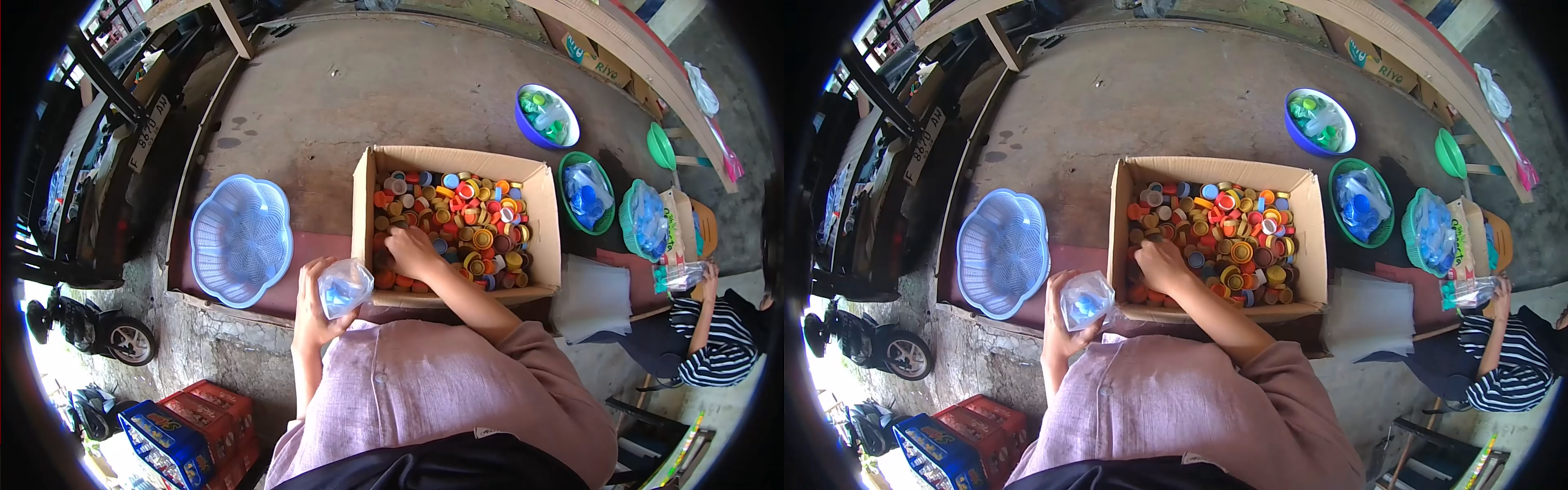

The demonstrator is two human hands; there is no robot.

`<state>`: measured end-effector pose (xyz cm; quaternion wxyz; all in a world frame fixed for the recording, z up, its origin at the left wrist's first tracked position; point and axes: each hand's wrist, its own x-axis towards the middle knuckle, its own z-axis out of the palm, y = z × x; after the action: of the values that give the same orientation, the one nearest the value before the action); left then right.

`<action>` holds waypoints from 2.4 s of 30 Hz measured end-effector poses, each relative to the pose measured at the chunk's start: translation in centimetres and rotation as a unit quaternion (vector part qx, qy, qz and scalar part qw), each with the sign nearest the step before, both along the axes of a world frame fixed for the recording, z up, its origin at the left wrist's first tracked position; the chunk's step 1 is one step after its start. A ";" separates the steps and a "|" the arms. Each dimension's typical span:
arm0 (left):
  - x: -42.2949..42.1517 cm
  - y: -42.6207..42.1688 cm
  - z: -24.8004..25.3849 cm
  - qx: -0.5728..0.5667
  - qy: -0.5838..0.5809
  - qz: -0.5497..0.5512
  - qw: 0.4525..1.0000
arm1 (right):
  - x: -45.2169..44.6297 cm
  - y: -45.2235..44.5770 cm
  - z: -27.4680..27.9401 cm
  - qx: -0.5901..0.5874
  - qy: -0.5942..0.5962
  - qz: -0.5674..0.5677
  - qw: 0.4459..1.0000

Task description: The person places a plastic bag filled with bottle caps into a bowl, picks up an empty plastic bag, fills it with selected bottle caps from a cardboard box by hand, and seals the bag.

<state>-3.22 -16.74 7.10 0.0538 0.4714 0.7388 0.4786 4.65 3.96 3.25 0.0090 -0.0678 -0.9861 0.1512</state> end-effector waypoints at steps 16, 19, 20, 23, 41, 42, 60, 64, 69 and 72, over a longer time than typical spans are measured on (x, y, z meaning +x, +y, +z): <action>0.7 0.8 -0.8 0.010 0.004 -0.006 1.000 | 1.3 -1.0 -1.5 -0.127 0.057 -0.029 0.990; 0.7 0.7 -0.8 0.013 0.009 -0.010 1.000 | 1.4 -0.7 -0.9 -0.129 0.011 -0.010 0.991; 0.7 0.7 -0.8 0.011 0.010 -0.007 1.000 | 1.3 -0.7 -0.8 -0.127 -0.015 0.003 0.992; 0.7 0.5 -0.6 0.017 0.012 -0.008 1.000 | 1.1 -0.3 -2.7 -0.142 0.003 -0.006 0.990; 0.5 0.1 -0.5 0.012 0.004 -0.002 1.000 | 1.8 0.7 1.4 -0.355 0.178 -0.139 0.907; 0.4 0.1 -0.6 0.012 0.004 -0.002 1.000 | 1.8 0.6 1.1 -0.355 0.178 -0.139 0.907; 0.2 0.2 -0.6 0.029 -0.010 -0.011 0.999 | 1.8 0.4 1.7 -0.340 0.234 -0.123 0.903; 0.0 -0.8 -1.3 0.025 0.025 -0.031 0.999 | 2.8 -2.3 8.6 -0.370 0.293 -0.002 0.881; 0.6 -1.3 -2.5 0.066 0.033 -0.040 0.996 | 3.7 -5.0 10.5 -0.187 0.227 0.119 0.948; 0.8 -1.7 -3.0 0.068 0.016 -0.038 0.997 | 3.9 -5.1 9.8 -0.194 0.198 0.120 0.953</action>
<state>-2.42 -18.45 4.13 0.0283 0.5094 0.6870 0.5174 8.52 -1.10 13.08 0.1722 0.0822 -0.9170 0.3502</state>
